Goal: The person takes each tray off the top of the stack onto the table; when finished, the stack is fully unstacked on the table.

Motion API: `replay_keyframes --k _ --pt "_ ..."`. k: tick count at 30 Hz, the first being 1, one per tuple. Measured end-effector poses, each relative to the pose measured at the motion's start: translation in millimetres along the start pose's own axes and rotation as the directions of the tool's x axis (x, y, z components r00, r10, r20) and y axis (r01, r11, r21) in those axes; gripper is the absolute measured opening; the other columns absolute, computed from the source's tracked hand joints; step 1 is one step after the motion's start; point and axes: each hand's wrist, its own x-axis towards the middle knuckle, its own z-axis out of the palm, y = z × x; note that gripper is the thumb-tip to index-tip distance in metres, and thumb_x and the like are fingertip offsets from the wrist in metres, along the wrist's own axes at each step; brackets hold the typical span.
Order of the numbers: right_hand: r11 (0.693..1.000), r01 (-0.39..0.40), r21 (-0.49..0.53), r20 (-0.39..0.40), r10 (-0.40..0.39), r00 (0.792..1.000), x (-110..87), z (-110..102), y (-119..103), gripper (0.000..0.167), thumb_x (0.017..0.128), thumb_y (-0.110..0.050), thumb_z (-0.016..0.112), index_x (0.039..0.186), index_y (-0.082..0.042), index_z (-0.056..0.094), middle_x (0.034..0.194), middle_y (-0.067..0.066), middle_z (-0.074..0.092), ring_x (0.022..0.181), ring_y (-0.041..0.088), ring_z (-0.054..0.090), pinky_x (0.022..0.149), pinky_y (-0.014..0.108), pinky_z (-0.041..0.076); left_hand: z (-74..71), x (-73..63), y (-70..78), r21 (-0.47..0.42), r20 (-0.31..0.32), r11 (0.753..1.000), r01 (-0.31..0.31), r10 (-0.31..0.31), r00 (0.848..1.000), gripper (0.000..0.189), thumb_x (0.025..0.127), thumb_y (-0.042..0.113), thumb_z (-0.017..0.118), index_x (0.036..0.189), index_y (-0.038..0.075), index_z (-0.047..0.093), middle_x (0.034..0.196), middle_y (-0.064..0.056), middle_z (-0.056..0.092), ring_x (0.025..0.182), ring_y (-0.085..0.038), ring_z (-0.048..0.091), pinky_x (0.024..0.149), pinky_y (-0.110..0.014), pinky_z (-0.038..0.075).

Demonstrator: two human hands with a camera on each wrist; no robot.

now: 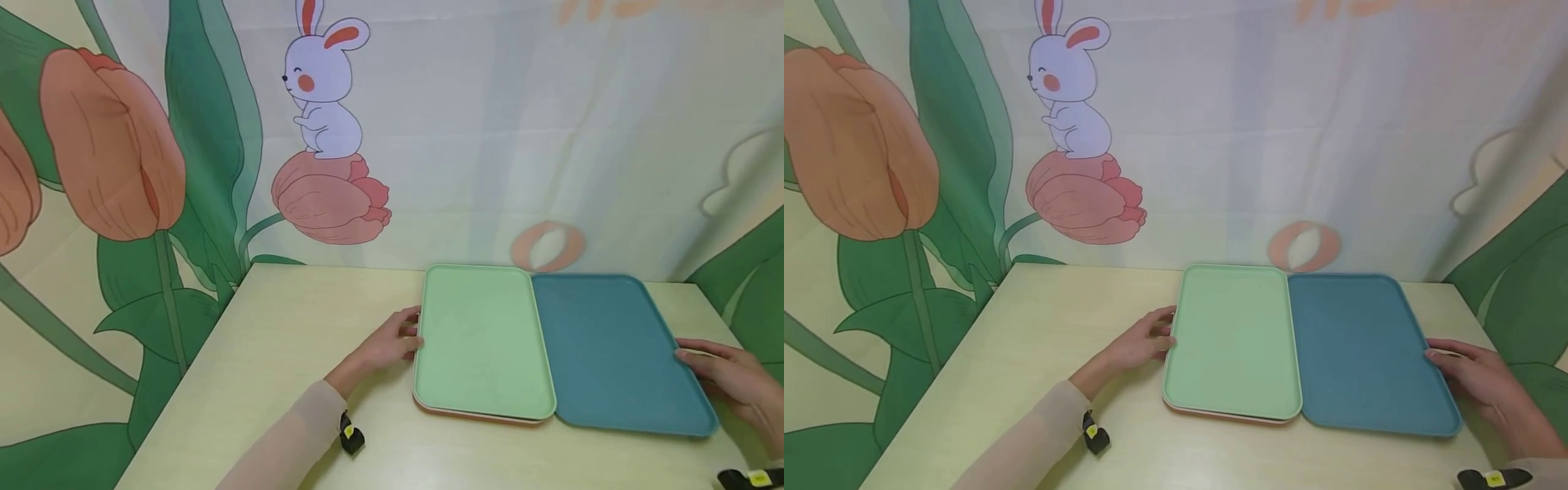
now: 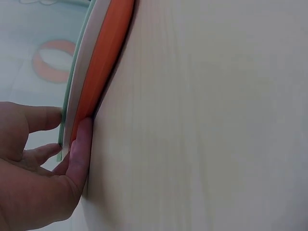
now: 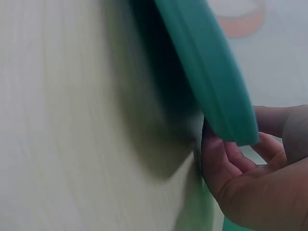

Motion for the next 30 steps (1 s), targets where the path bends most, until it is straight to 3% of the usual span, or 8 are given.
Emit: replay_keyframes --k 4,8,12,15,18,23,27,30 --pt "0.998 0.012 -0.059 -0.039 -0.014 0.999 -0.8 3 -5 0.036 0.110 -0.031 0.058 0.140 -0.011 0.062 0.094 -0.019 0.062 0.081 0.006 0.070 0.073 0.040 0.064 1.0 0.4 2.0 -0.003 -0.037 1.000 0.023 -0.023 0.999 0.064 0.105 0.006 0.063 0.164 0.009 0.038 0.155 -0.014 0.047 0.128 -0.029 0.057 0.092 -0.041 0.062" --pt "0.991 0.016 -0.130 -0.058 -0.024 0.998 -0.4 4 -9 0.057 0.110 -0.029 0.056 0.149 0.012 0.048 0.100 -0.013 0.060 0.081 0.005 0.067 0.073 0.040 0.064 2.9 0.9 5.9 -0.008 -0.089 0.999 0.039 -0.040 0.995 0.063 0.101 0.002 0.067 0.160 0.007 0.045 0.149 -0.016 0.052 0.123 -0.030 0.057 0.086 -0.040 0.064" --pt "0.987 0.032 -0.160 -0.046 -0.039 0.998 0.4 5 -10 0.055 0.111 -0.024 0.054 0.149 0.015 0.046 0.101 -0.010 0.063 0.082 0.004 0.066 0.073 0.038 0.064 5.2 2.2 10.1 -0.001 -0.138 0.998 0.056 -0.056 0.989 0.061 0.098 -0.001 0.068 0.156 0.005 0.050 0.144 -0.017 0.056 0.122 -0.031 0.060 0.081 -0.039 0.065" --pt "0.977 0.043 -0.208 -0.057 -0.056 0.997 1.5 5 -8 0.056 0.112 -0.021 0.051 0.150 0.018 0.040 0.111 0.015 0.067 0.081 0.000 0.063 0.072 0.036 0.063 8.2 3.2 14.8 -0.006 -0.162 0.998 0.064 -0.064 0.985 0.061 0.096 -0.003 0.068 0.154 0.003 0.052 0.142 -0.018 0.058 0.118 -0.031 0.064 0.078 -0.039 0.065" --pt "0.967 0.031 -0.255 -0.091 -0.056 0.994 3.4 3 -6 0.059 0.113 -0.021 0.049 0.152 0.020 0.034 0.136 0.043 0.050 0.079 -0.005 0.057 0.069 0.031 0.061 12.9 5.2 18.7 -0.010 -0.171 0.998 0.067 -0.067 0.983 0.061 0.093 -0.004 0.068 0.152 0.001 0.054 0.140 -0.019 0.058 0.111 -0.029 0.067 0.075 -0.040 0.066" --pt "0.959 0.000 -0.285 -0.144 -0.043 0.989 6.2 -5 1 0.058 0.113 -0.021 0.048 0.154 0.018 0.034 0.147 0.047 0.037 0.080 -0.007 0.054 0.068 0.027 0.059 23.2 10.0 20.7 -0.011 -0.175 0.998 0.066 -0.067 0.982 0.061 0.091 -0.004 0.068 0.150 0.000 0.055 0.139 -0.017 0.059 0.102 -0.025 0.068 0.071 -0.040 0.066" --pt "0.958 -0.026 -0.287 -0.177 -0.027 0.984 7.5 -9 11 0.057 0.114 -0.020 0.047 0.156 0.016 0.032 0.149 0.047 0.034 0.099 0.032 0.068 0.080 0.041 0.061 32.7 12.0 22.3 -0.013 -0.181 0.998 0.063 -0.064 0.981 0.059 0.091 -0.005 0.068 0.149 0.000 0.057 0.137 -0.016 0.061 0.097 -0.022 0.070 0.070 -0.039 0.066" --pt "0.957 -0.058 -0.284 -0.232 -0.010 0.973 8.4 -12 16 0.058 0.114 -0.021 0.047 0.157 0.015 0.033 0.149 0.047 0.034 0.120 0.057 0.053 0.086 0.054 0.056 39.4 14.7 24.0 -0.007 -0.185 0.999 0.052 -0.052 0.981 0.059 0.090 -0.005 0.068 0.148 0.000 0.057 0.136 -0.016 0.062 0.095 -0.021 0.071 0.069 -0.038 0.066"
